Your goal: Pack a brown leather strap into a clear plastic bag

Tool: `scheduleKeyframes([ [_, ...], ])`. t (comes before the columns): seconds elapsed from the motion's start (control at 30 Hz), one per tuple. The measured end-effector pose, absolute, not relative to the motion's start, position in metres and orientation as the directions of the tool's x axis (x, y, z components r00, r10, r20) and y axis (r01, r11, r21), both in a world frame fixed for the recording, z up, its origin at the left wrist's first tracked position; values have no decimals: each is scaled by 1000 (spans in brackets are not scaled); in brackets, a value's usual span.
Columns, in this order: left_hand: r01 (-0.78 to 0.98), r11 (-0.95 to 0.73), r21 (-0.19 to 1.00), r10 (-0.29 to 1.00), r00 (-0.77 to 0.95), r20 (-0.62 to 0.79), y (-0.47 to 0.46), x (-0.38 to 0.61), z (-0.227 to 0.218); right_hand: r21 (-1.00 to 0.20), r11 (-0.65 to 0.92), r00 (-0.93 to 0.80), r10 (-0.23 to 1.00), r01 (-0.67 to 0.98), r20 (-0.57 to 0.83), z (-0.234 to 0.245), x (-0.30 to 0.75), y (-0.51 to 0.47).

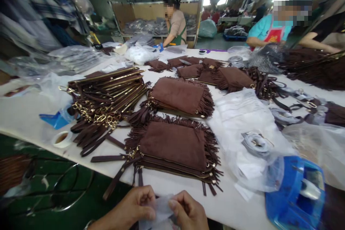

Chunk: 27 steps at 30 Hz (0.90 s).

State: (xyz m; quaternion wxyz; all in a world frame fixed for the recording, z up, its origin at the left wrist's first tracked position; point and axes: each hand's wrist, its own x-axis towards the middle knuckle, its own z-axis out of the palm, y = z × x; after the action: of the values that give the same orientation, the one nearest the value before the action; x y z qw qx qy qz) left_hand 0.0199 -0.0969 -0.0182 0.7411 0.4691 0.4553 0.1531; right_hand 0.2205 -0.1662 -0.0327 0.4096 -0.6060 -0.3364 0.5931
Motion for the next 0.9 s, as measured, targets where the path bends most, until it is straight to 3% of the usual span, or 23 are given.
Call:
scheduleKeyframes([
  [0.13,227,481,847,680,514,-524,-101,-16,-19,-908,-394,2,917,144,-398,-26,194,-147],
  [0.27,460,92,883,763,537,-359,-104,-59,-13,-919,-330,-96,929,216,-356,-21,161,-130],
  [0.33,517,27,856,757,549,-355,-105,-77,-14,-922,-313,-164,921,228,-353,-22,145,-126],
  [0.43,521,196,831,757,458,-466,-107,-92,-19,-903,-304,-186,911,304,-369,-26,126,-123],
  [0.57,231,451,862,747,431,-506,-103,-86,-18,-878,-359,-163,891,316,-423,-30,114,-119],
  [0.67,110,476,873,750,467,-468,-97,-76,-13,-868,-378,-152,884,323,-441,-29,111,-115],
  [0.9,129,441,888,809,371,-456,-88,-68,-14,-870,-301,-139,915,391,-379,-25,99,-109],
])
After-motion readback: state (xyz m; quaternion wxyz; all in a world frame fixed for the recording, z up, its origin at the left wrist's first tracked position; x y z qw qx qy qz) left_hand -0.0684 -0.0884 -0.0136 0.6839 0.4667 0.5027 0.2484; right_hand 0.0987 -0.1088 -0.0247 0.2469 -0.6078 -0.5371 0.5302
